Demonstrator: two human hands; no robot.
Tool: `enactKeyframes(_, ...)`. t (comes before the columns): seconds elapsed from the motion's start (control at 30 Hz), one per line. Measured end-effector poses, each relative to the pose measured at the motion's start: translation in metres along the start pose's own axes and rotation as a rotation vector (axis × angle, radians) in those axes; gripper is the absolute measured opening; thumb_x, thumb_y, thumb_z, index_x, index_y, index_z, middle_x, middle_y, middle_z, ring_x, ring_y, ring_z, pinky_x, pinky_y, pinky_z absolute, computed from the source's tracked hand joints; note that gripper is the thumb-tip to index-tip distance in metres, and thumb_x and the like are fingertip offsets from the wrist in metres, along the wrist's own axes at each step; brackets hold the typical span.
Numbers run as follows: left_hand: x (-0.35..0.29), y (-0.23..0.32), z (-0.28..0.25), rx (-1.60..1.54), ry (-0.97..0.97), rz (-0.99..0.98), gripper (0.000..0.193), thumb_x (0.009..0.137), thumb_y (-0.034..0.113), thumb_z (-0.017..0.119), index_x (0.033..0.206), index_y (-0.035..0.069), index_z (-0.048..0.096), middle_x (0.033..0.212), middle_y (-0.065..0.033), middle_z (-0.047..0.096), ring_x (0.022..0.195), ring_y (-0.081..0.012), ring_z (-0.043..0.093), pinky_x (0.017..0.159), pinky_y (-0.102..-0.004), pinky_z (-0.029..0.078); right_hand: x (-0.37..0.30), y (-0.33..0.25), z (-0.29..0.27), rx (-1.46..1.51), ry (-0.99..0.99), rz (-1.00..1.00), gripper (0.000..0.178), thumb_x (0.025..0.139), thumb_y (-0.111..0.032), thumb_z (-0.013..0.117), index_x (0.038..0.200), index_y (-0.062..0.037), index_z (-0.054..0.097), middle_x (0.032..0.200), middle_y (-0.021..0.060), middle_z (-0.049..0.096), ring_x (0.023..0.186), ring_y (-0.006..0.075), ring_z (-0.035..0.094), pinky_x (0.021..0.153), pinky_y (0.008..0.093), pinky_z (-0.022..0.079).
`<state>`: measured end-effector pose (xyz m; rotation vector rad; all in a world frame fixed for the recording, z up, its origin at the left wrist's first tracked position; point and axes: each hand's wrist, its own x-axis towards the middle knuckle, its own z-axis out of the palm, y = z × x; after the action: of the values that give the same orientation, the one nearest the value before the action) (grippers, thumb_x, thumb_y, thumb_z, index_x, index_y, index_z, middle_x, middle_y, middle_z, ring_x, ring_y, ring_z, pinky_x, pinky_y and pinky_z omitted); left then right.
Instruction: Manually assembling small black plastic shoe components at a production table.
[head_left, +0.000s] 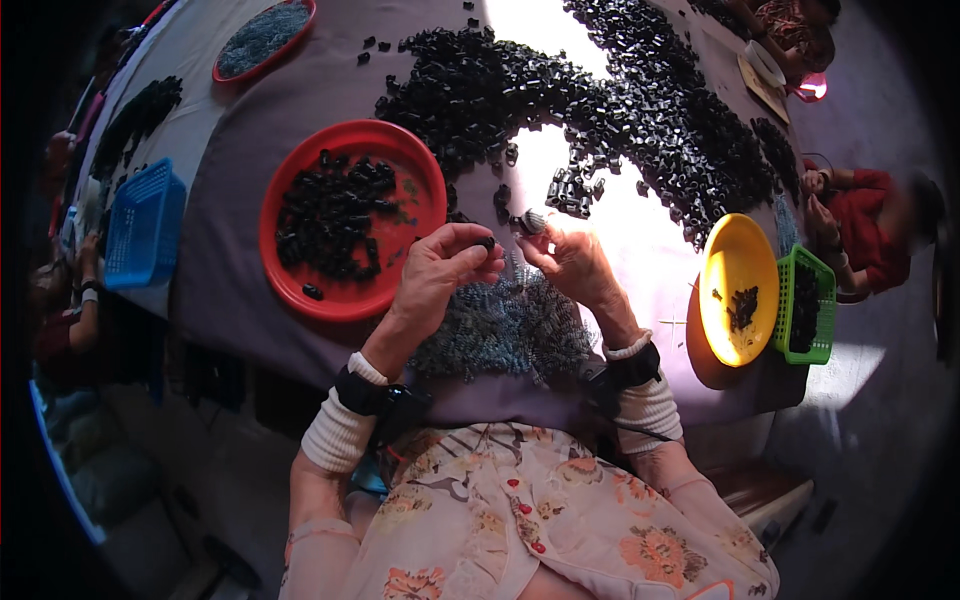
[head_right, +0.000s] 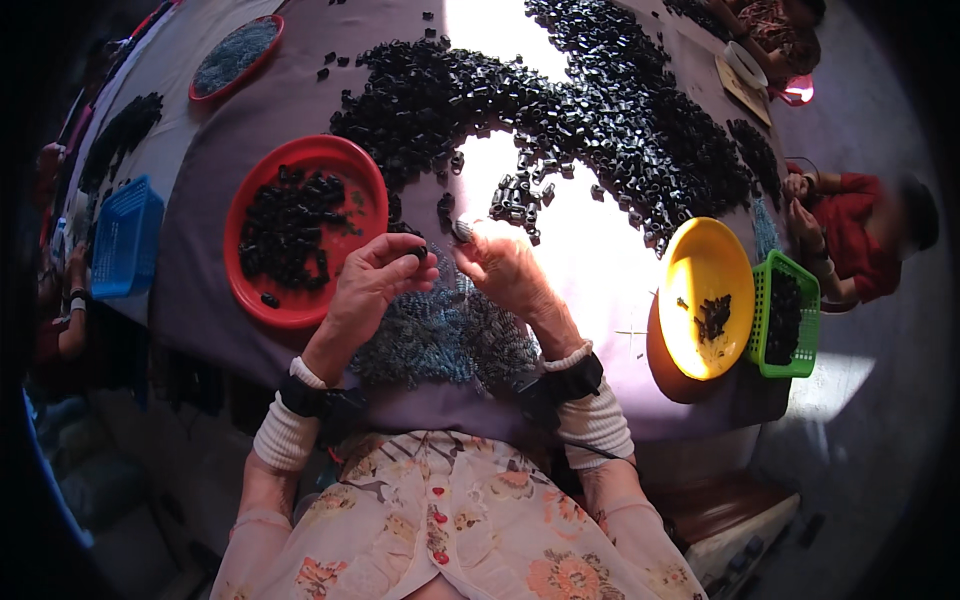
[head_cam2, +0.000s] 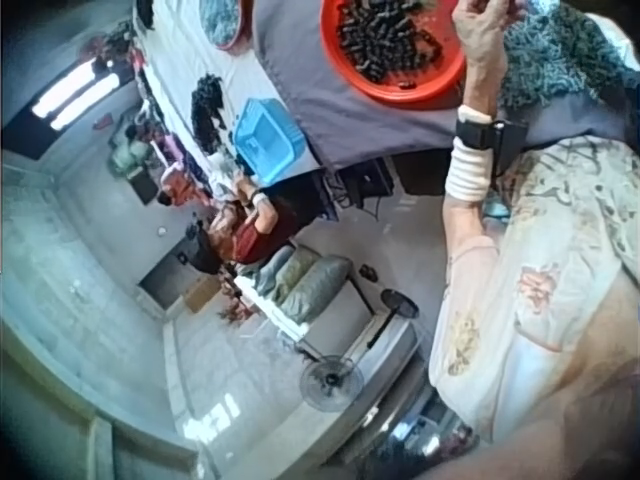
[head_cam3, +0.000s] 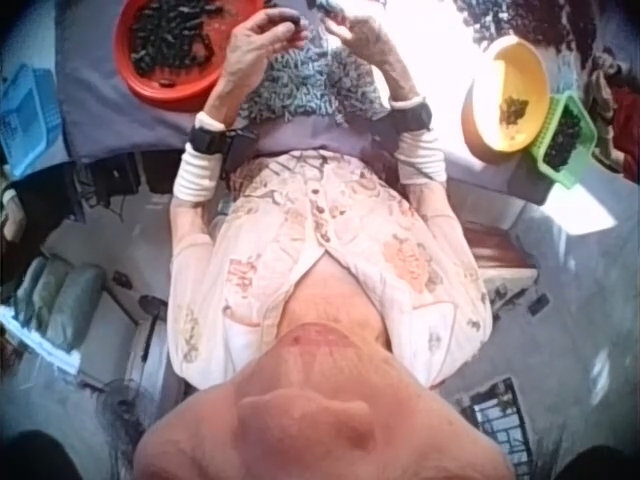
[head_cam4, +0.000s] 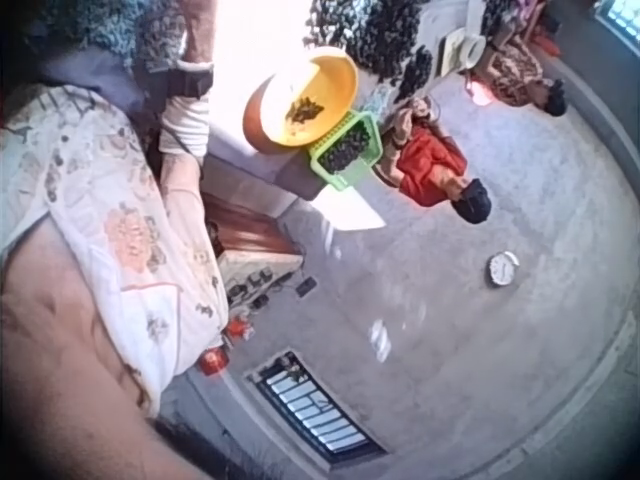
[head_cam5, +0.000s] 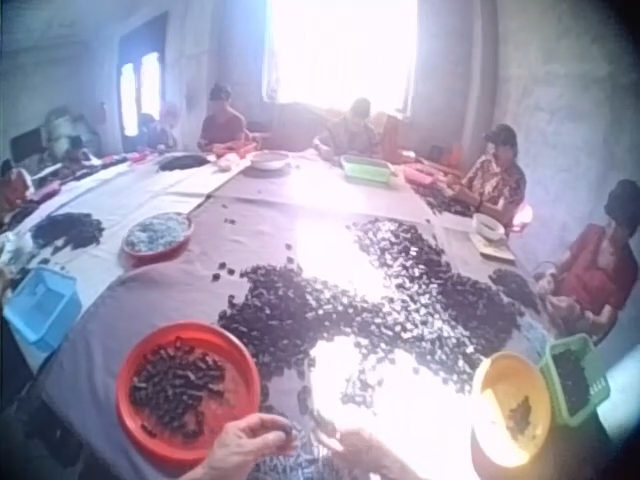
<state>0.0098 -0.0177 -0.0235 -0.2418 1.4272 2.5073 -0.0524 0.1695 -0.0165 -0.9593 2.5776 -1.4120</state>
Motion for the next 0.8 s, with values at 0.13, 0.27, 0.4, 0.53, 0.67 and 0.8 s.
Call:
enactKeyframes(0.13,0.002,-0.003,0.007,0.029,-0.018,-0.001,0.02,0.087,0.005,0.054,0.106,-0.002,0.054,0.094,-0.0105,0.063,0.083,-0.0182,0.063,0.074,-0.0307,0.052,0.006,-0.02,-0.003,-0.017,0.006,-0.063,0.009,0.078,-0.006,0.058,0.076,-0.0013,0.05,0.061,0.0139,0.054,0.055,0.0284,0.059,0.048,0.0342,0.045)
enactKeyframes(0.27,0.004,-0.005,0.013,0.077,-0.035,0.017,0.02,0.087,0.004,0.054,0.106,-0.001,0.054,0.092,-0.0089,0.063,0.083,-0.0165,0.063,0.074,-0.0298,0.052,0.004,-0.027,-0.009,-0.018,-0.034,-0.072,0.008,0.079,-0.004,0.056,0.076,-0.0004,0.05,0.062,0.0153,0.056,0.056,0.0282,0.061,0.045,0.0336,0.046)
enactKeyframes(0.4,0.0,-0.008,0.016,0.127,-0.055,0.047,0.018,0.086,0.004,0.055,0.104,-0.002,0.055,0.09,-0.0077,0.063,0.081,-0.0137,0.062,0.073,-0.0269,0.051,0.001,-0.032,-0.013,0.006,-0.068,-0.051,0.006,0.079,-0.002,0.055,0.077,-0.0003,0.05,0.062,0.0152,0.056,0.057,0.0287,0.061,0.046,0.0338,0.046)
enactKeyframes(0.53,-0.004,-0.017,0.018,0.194,-0.073,0.054,0.016,0.087,0.003,0.053,0.102,-0.002,0.055,0.09,-0.0065,0.063,0.08,-0.0105,0.061,0.07,-0.0234,0.05,-0.005,-0.033,-0.015,0.023,-0.172,-0.072,0.007,0.078,-0.001,0.056,0.08,-0.0002,0.05,0.065,0.0149,0.058,0.061,0.0302,0.062,0.05,0.0357,0.047)
enactKeyframes(0.67,-0.008,-0.021,0.023,0.469,-0.087,0.068,0.015,0.087,0.001,0.053,0.101,-0.003,0.055,0.091,-0.0058,0.063,0.081,-0.0094,0.061,0.073,-0.0224,0.05,-0.017,-0.023,-0.018,0.026,-0.222,0.057,0.014,0.077,-0.003,0.059,0.089,-0.0008,0.051,0.068,0.0138,0.06,0.066,0.0292,0.063,0.054,0.0357,0.048)
enactKeyframes(0.8,-0.013,-0.015,0.03,0.634,-0.081,0.173,0.015,0.086,0.0,0.054,0.1,-0.003,0.057,0.088,-0.0044,0.063,0.081,-0.0086,0.06,0.073,-0.0217,0.049,-0.02,-0.026,-0.018,0.162,-0.174,0.103,0.019,0.078,-0.005,0.061,0.094,-0.0011,0.052,0.07,0.0125,0.061,0.066,0.027,0.063,0.056,0.034,0.048)
